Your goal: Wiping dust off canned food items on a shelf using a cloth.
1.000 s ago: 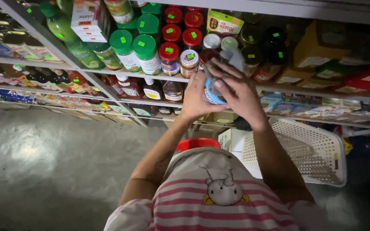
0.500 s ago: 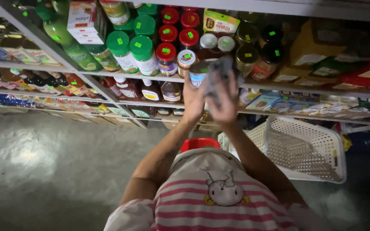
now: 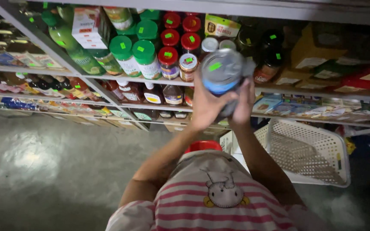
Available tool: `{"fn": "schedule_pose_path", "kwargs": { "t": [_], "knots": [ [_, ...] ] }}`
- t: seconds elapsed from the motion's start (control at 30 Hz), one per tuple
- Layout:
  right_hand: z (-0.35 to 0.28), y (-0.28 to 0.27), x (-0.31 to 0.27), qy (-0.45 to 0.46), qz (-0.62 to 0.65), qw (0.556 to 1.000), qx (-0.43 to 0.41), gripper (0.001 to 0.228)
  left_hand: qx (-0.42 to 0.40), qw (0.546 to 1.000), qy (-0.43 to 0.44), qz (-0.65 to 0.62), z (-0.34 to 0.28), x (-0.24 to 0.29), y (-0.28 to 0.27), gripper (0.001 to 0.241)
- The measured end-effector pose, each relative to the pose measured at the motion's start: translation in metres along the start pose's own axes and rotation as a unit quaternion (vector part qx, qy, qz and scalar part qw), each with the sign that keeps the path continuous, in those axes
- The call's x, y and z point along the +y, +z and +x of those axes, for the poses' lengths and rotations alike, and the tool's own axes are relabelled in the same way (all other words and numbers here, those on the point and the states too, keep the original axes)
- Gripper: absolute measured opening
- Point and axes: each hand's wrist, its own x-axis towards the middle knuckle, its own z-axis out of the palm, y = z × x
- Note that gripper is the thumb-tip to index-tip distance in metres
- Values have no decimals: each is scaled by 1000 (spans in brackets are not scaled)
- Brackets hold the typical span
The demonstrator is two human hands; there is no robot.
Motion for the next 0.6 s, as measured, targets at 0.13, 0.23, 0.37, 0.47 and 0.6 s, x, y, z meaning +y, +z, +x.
{"fn": "schedule_pose_path", "kwargs": {
  "t": [0.13, 0.23, 0.37, 0.47, 0.6],
  "knots": [
    [-18, 12, -18, -129, -398, 907, -49, 58, 38, 992, -95, -78, -7, -34, 1, 104],
    [-6, 54, -55, 87, -266, 959, -41, 80, -13, 990, -45, -135, -3, -52, -8, 89],
    [25, -60, -9, -28, -372, 885, -277, 77, -52, 989, -38, -134, -1, -46, -7, 74],
    [-17, 78, -74, 232, 17, 972, -13, 70, 8, 1000, 2, 14, 20, -14, -23, 60],
    [-22, 57, -41, -17, -186, 982, -13, 56, 17, 994, -105, 17, 12, 20, -7, 114]
  ]
}}
